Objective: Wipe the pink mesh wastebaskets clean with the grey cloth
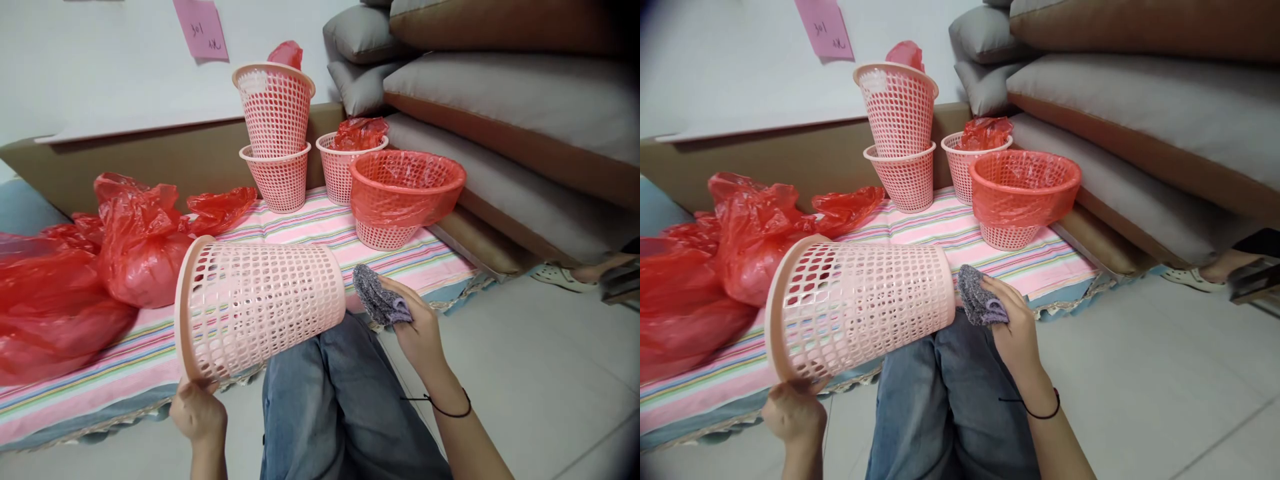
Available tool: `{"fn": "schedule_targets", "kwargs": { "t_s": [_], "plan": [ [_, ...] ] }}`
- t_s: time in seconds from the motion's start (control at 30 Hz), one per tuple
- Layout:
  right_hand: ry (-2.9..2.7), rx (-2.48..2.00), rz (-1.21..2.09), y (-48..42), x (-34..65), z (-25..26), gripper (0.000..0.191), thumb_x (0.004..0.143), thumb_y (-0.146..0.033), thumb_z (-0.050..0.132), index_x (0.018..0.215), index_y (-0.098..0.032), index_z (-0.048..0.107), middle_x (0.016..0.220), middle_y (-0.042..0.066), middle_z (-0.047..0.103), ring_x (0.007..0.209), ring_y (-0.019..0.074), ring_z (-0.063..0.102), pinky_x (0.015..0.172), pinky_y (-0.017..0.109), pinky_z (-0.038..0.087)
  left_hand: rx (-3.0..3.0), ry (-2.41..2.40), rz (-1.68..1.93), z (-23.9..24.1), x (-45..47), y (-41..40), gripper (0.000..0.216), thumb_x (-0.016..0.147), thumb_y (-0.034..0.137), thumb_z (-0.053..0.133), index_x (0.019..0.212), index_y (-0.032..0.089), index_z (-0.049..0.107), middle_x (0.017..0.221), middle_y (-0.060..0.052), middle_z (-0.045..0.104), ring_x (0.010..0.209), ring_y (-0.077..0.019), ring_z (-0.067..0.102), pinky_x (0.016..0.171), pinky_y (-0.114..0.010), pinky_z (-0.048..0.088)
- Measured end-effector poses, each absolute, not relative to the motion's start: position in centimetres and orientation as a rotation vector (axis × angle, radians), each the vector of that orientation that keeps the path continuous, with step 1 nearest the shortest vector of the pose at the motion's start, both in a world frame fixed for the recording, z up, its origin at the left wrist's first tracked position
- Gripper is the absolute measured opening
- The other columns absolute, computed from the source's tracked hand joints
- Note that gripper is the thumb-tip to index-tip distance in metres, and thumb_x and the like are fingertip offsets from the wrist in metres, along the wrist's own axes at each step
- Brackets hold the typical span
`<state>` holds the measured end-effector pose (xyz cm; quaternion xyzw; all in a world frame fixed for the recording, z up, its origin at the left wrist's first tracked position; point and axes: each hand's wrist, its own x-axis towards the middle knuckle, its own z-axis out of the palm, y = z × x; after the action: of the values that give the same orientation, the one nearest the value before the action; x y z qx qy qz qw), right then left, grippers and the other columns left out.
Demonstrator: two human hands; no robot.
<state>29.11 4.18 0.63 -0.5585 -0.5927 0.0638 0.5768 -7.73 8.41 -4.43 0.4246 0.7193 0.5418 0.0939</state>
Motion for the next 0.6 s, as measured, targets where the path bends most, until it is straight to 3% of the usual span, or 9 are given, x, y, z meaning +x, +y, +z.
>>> {"fn": "schedule_targets", "kwargs": {
  "t_s": [0.23,0.43,0.6],
  "plan": [
    [-1.480,-1.275,0.068,7.5,27.0,2.5,0.066,0.073,-0.003,0.045,0.130,-0.025,0.068,0.139,0.006,0.067,0.132,0.0244,0.059,0.115,0.050,0.045,1.245,2.244,1.581,-0.8,-8.7,9.1,0.059,0.085,0.073,0.028,0.053,0.027,0.045,0.048,-0.003,0.046,0.053,-0.0219,0.051,0.056,-0.038,0.047],
    [-1.533,-1.317,0.012,8.4,25.8,1.6,0.058,0.079,-0.004,0.046,0.129,-0.022,0.068,0.140,0.008,0.066,0.132,0.0257,0.058,0.114,0.051,0.045,1.319,2.220,1.496,1.0,-8.1,9.9,0.059,0.086,0.068,0.029,0.050,0.026,0.048,0.048,-0.006,0.052,0.051,-0.0218,0.054,0.051,-0.035,0.045],
    [-1.557,-1.276,-0.017,6.3,25.6,-0.4,0.064,0.077,-0.001,0.044,0.134,-0.023,0.064,0.142,0.009,0.063,0.135,0.0258,0.055,0.114,0.049,0.046,1.312,2.163,1.505,2.0,-6.6,10.4,0.054,0.088,0.058,0.033,0.052,0.023,0.053,0.047,-0.005,0.056,0.050,-0.0210,0.058,0.053,-0.033,0.049]
  ]
}}
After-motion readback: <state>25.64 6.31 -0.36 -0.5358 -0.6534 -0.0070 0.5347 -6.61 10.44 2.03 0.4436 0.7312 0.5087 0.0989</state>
